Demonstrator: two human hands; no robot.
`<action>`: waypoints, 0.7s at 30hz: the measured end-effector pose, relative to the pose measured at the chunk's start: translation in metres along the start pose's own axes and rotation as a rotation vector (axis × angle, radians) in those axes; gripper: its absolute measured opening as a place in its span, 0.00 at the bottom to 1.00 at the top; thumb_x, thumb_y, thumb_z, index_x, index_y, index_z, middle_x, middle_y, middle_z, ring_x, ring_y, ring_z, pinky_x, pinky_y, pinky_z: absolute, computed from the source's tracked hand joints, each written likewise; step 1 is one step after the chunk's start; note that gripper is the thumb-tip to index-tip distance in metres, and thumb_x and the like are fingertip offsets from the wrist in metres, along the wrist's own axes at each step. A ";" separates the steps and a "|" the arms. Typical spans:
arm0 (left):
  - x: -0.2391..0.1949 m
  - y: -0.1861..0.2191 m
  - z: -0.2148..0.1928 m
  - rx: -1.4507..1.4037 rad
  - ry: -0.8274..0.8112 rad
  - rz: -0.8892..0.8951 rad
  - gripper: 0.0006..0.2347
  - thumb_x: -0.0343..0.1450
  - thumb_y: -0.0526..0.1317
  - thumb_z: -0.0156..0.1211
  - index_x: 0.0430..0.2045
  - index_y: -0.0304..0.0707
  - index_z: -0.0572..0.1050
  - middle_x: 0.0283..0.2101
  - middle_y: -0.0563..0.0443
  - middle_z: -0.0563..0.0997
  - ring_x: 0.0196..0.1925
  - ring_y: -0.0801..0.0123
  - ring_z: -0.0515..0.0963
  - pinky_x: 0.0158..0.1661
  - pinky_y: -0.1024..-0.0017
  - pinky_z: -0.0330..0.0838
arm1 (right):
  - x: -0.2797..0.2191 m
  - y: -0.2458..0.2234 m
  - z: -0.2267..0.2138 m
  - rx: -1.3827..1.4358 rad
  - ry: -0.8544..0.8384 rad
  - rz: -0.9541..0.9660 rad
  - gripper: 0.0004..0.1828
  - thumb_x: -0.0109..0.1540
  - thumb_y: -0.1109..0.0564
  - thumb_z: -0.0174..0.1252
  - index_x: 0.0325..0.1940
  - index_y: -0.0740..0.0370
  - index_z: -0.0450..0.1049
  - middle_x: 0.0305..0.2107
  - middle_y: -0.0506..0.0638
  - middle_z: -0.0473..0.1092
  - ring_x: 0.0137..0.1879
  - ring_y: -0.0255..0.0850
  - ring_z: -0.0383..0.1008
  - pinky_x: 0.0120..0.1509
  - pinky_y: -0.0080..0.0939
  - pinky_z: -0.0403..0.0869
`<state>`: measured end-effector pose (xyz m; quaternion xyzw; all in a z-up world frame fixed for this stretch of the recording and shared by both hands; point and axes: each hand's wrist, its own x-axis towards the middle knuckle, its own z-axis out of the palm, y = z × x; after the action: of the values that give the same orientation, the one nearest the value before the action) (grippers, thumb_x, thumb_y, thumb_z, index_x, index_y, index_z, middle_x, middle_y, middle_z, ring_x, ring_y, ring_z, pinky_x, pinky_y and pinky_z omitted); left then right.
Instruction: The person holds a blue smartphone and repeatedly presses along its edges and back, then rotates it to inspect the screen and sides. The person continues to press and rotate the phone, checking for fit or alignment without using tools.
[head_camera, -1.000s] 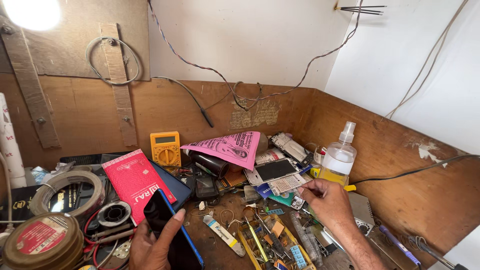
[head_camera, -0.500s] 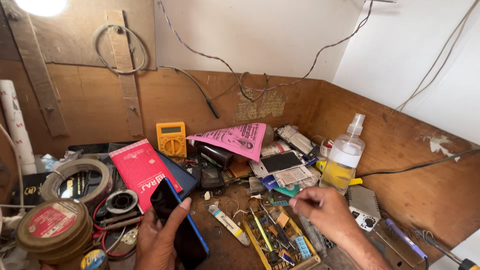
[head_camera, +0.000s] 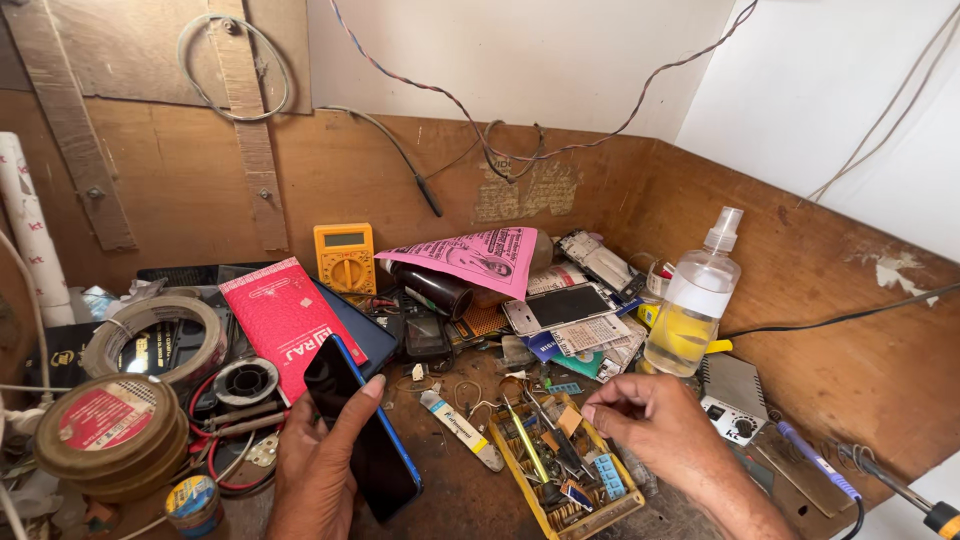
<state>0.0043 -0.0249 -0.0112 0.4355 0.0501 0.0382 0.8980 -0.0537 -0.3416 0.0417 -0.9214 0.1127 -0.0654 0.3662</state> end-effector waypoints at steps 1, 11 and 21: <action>-0.001 -0.001 0.000 -0.023 -0.013 0.012 0.24 0.62 0.33 0.69 0.53 0.32 0.70 0.49 0.46 0.81 0.51 0.66 0.81 0.54 0.66 0.74 | 0.000 0.004 0.001 0.017 0.002 0.002 0.11 0.58 0.52 0.70 0.38 0.63 0.86 0.26 0.49 0.83 0.32 0.33 0.77 0.41 0.37 0.77; 0.003 -0.001 -0.006 -0.116 -0.132 0.016 0.26 0.62 0.32 0.69 0.56 0.32 0.70 0.51 0.45 0.80 0.53 0.63 0.78 0.55 0.64 0.70 | 0.005 0.026 0.020 0.124 -0.071 0.023 0.13 0.60 0.52 0.68 0.38 0.66 0.85 0.25 0.51 0.81 0.32 0.35 0.78 0.41 0.38 0.77; -0.001 0.000 -0.006 -0.147 -0.246 0.003 0.27 0.60 0.31 0.67 0.57 0.32 0.70 0.52 0.43 0.81 0.56 0.62 0.79 0.58 0.63 0.69 | 0.015 0.048 0.026 0.222 -0.132 -0.021 0.12 0.61 0.53 0.68 0.38 0.66 0.82 0.24 0.51 0.80 0.33 0.34 0.77 0.43 0.38 0.77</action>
<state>0.0022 -0.0203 -0.0146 0.3700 -0.0638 -0.0104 0.9268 -0.0418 -0.3616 -0.0096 -0.8785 0.0710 -0.0207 0.4721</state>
